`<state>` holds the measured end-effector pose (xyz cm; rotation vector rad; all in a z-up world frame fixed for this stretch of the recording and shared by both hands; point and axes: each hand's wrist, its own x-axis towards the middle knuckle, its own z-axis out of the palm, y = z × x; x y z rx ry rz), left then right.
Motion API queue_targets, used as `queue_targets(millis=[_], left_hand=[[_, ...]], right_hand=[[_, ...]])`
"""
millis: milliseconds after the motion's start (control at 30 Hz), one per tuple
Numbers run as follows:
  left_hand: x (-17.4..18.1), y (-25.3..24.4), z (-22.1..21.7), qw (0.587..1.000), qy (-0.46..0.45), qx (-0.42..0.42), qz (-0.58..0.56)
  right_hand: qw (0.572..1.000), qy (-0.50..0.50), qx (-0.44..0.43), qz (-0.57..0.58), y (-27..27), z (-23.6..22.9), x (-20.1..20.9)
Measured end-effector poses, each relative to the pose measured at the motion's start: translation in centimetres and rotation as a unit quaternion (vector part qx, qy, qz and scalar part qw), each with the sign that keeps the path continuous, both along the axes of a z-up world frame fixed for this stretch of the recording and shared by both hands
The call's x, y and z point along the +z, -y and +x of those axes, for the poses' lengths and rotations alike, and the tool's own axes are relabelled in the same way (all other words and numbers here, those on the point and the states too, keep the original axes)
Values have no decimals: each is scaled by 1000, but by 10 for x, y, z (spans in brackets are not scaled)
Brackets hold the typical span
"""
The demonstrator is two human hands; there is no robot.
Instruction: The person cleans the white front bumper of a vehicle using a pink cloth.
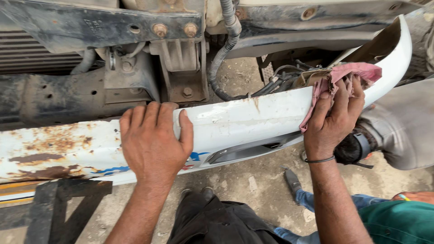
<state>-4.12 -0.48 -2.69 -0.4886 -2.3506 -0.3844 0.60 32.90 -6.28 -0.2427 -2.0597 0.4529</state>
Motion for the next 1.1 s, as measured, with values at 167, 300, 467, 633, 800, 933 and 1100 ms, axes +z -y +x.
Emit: queue_targets(millis=[167, 300, 467, 633, 800, 933, 1100], left_hand=[[0, 0, 0, 1000, 0, 4, 5], [2, 1, -1, 1000, 0, -5, 14], [6, 3, 3, 999, 5, -24, 45], [10, 6, 6, 993, 55, -53, 90], [13, 10, 16, 975, 59, -121, 175], [10, 0, 24, 979, 38, -162, 117], [8, 10, 24, 962, 104, -183, 171]], right_hand=[[994, 20, -24, 100, 32, -6, -7], [991, 61, 13, 116, 72, 5, -2], [983, 81, 57, 155, 111, -2, 4], [970, 110, 127, 175, 149, 2, 11], [957, 117, 217, 153, 186, -2, 18], [936, 136, 292, 139, 209, -10, 23], [906, 158, 373, 123, 204, -12, 45]])
